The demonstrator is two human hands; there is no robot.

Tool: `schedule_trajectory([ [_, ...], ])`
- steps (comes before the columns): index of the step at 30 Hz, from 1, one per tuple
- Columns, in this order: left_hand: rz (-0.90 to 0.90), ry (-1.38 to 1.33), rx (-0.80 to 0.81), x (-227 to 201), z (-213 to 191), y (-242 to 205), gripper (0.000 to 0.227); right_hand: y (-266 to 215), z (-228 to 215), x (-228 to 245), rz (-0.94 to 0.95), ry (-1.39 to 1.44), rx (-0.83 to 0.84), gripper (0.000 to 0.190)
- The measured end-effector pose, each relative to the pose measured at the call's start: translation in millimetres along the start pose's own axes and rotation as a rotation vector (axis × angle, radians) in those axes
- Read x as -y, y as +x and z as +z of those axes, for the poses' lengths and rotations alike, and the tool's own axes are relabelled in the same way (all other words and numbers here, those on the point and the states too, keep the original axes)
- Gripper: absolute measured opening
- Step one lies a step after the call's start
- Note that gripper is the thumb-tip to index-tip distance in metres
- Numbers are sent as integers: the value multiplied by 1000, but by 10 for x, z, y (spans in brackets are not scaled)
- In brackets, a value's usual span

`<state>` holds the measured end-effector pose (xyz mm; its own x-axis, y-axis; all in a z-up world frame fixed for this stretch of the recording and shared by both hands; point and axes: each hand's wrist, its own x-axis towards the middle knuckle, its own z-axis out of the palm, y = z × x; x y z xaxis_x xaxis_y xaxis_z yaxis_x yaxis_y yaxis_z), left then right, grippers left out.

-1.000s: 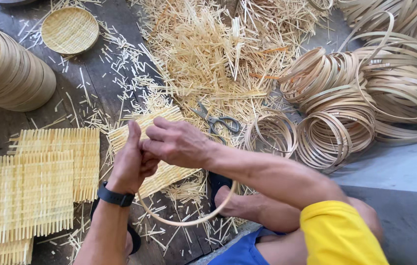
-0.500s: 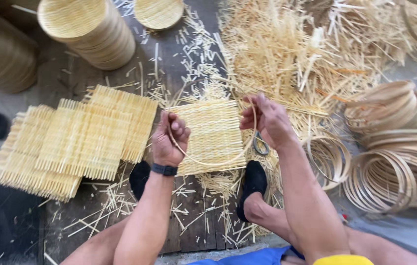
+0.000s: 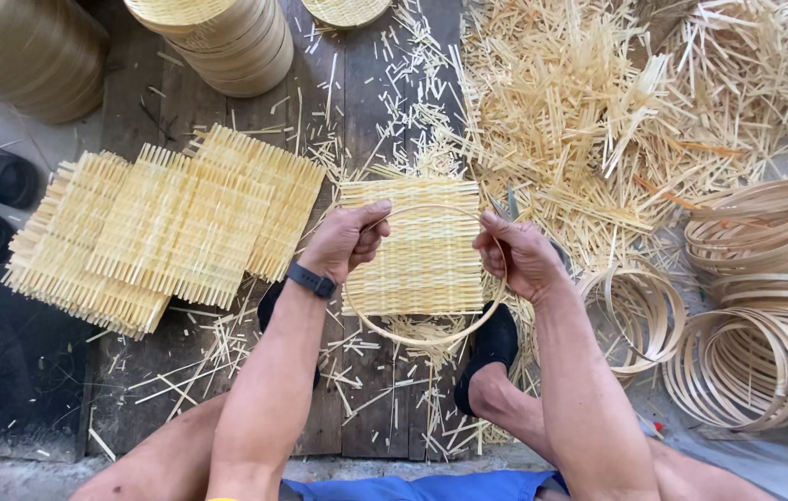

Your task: The person places a circular bamboo frame onto a square woven bamboo mat, then uses shears to trim the excess mat material around the frame. The person repeats this process for multiple mats, stacking the finished circular pieces.

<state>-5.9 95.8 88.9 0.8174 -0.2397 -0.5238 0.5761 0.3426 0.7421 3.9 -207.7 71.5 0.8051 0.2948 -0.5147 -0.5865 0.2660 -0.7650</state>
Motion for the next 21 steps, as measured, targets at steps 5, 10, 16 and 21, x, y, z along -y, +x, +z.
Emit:
schedule_trajectory([
  [5, 74, -228, -23, 198, 28, 68, 39, 68, 2, -39, 52, -39, 135, 49],
  [10, 75, -318, -7, 298, -27, 130, 41, 71, 11, -9, 71, -92, 57, 49],
  [16, 63, -405, -56, 397, -126, 176, 41, 59, 15, -94, 2, 209, -17, 49],
  [21, 89, -474, -63, 388, -213, 213, 40, 140, -30, -163, 23, 169, -71, 44],
])
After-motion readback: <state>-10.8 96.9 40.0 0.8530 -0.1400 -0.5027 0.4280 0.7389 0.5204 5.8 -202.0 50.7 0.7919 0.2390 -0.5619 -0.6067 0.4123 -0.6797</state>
